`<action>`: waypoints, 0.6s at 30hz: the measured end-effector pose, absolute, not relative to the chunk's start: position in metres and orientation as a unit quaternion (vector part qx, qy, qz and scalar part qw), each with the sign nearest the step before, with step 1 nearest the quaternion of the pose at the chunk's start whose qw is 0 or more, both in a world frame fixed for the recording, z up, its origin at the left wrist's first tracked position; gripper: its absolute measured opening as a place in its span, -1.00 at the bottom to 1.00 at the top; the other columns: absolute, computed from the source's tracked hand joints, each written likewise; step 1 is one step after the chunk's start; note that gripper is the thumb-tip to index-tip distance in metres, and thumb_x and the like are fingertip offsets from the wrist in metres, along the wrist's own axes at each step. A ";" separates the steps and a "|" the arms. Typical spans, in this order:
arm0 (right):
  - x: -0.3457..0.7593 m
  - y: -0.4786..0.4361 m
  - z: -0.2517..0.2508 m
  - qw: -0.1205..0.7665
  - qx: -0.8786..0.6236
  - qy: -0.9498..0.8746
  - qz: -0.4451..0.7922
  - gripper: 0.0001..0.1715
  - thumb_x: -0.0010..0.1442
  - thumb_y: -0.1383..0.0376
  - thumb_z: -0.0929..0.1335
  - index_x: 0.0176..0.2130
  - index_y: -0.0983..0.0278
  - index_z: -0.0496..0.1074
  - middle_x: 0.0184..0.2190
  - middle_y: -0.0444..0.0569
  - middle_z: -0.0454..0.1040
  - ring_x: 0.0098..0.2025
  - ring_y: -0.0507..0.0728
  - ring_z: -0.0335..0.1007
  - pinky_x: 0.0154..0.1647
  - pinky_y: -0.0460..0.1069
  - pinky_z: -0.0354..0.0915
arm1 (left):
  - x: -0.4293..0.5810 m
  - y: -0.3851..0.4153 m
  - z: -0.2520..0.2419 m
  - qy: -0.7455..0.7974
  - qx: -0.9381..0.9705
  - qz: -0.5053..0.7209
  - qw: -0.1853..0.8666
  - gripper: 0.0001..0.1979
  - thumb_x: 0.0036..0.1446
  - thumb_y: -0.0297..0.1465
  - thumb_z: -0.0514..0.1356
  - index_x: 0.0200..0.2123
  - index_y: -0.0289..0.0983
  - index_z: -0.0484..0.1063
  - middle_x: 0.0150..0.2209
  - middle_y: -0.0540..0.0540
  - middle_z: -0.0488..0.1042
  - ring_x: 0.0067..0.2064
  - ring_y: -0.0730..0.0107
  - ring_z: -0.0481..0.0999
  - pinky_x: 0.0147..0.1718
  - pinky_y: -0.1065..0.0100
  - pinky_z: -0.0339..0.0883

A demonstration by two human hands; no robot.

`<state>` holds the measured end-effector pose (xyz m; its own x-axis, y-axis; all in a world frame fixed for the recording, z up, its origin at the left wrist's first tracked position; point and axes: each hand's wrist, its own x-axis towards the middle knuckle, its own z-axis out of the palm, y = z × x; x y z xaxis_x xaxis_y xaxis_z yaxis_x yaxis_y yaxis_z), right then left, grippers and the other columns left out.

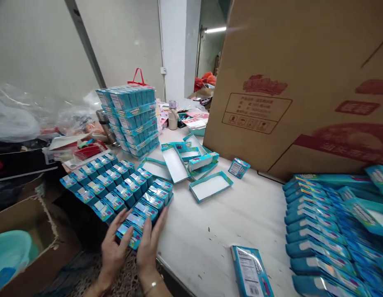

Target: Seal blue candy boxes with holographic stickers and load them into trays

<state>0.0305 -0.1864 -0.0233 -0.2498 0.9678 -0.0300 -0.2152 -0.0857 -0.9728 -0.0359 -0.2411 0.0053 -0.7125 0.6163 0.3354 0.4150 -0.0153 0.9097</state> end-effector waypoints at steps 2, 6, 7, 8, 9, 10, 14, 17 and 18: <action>0.016 -0.180 -0.018 0.460 -0.403 -0.475 0.632 -0.09 0.36 -0.07 0.17 0.43 0.26 -0.30 0.47 -0.02 -0.42 0.48 0.16 -0.52 0.44 0.24 -0.34 | -0.033 -0.237 0.012 0.710 0.394 0.581 -0.049 -0.40 0.19 -0.32 0.24 0.28 -0.20 0.20 0.22 -0.20 0.35 0.28 0.03 0.29 0.29 -0.03 0.13; 0.043 -0.180 -0.022 0.473 -0.363 -0.527 0.606 -0.18 0.35 0.01 0.23 0.42 0.15 -0.15 0.45 -0.02 -0.18 0.46 0.21 -0.29 0.42 0.25 -0.11 | -0.006 -0.235 0.036 0.684 0.415 0.576 -0.167 -0.28 0.18 -0.34 0.23 0.36 -0.05 0.03 0.33 -0.10 0.16 0.37 -0.02 0.12 0.34 -0.15 0.00; 0.060 -0.180 -0.025 0.489 -0.356 -0.542 0.583 -0.23 0.34 0.03 0.25 0.40 0.11 -0.06 0.44 -0.01 -0.08 0.44 0.23 -0.17 0.39 0.24 -0.01 | -0.002 -0.233 0.042 0.687 0.423 0.571 -0.151 -0.30 0.19 -0.32 0.22 0.35 -0.04 0.05 0.32 -0.10 0.19 0.36 -0.04 0.14 0.33 -0.16 0.03; 0.080 -0.180 -0.026 0.506 -0.356 -0.556 0.555 -0.30 0.32 0.05 0.27 0.36 0.09 0.06 0.40 0.00 0.03 0.41 0.25 -0.03 0.34 0.22 0.11 | 0.001 -0.229 0.048 0.695 0.441 0.556 -0.112 -0.35 0.21 -0.29 0.20 0.33 -0.04 0.09 0.30 -0.10 0.22 0.34 -0.05 0.18 0.30 -0.16 0.09; 0.102 -0.178 -0.024 0.522 -0.363 -0.567 0.524 -0.41 0.32 0.07 0.28 0.28 0.08 0.20 0.35 0.02 0.15 0.35 0.26 0.11 0.27 0.20 0.22 | 0.002 -0.221 0.054 0.702 0.475 0.529 -0.049 -0.40 0.23 -0.26 0.18 0.31 -0.04 0.14 0.28 -0.10 0.27 0.31 -0.04 0.23 0.26 -0.13 0.18; 0.126 -0.174 -0.020 0.535 -0.377 -0.575 0.491 -0.53 0.32 0.09 0.28 0.19 0.09 0.32 0.27 0.03 0.27 0.27 0.25 0.24 0.19 0.17 0.32 | 0.002 -0.209 0.061 0.697 0.520 0.493 0.024 -0.45 0.25 -0.24 0.16 0.29 -0.04 0.18 0.26 -0.11 0.31 0.28 -0.02 0.29 0.21 -0.08 0.27; 0.204 -0.127 0.020 0.492 -0.442 -0.656 0.365 -0.71 0.38 0.19 0.22 0.01 0.15 0.42 -0.03 0.03 0.48 0.02 0.17 0.42 0.01 0.07 0.39 | -0.001 -0.114 0.097 0.586 0.704 0.351 0.193 -0.41 0.27 -0.18 0.14 0.32 -0.09 0.11 0.24 -0.16 0.35 0.24 0.12 0.36 0.15 0.12 0.35; 0.213 -0.074 0.045 0.349 -0.445 -0.793 0.226 -0.61 0.33 0.24 0.27 0.13 0.23 0.36 0.08 0.11 0.44 0.14 0.25 0.32 0.17 0.20 0.26 | 0.006 -0.014 0.122 0.573 0.775 0.265 0.028 -0.32 0.21 -0.20 0.20 0.32 -0.27 0.10 0.26 -0.30 0.28 0.28 -0.02 0.25 0.21 0.04 0.21; 0.208 -0.056 0.048 0.298 -0.434 -0.832 0.173 -0.51 0.29 0.23 0.32 0.18 0.27 0.32 0.15 0.16 0.38 0.22 0.31 0.24 0.25 0.27 0.16 | 0.013 0.017 0.127 0.591 0.777 0.214 -0.028 -0.33 0.20 -0.24 0.20 0.32 -0.30 0.10 0.24 -0.33 0.28 0.26 -0.06 0.25 0.19 0.02 0.20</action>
<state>0.2078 -0.0559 0.0483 -0.4453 0.8261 0.3453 0.6195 0.5627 -0.5474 0.0128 0.0169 0.1272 0.2097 0.9066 0.3661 0.9307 -0.2998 0.2093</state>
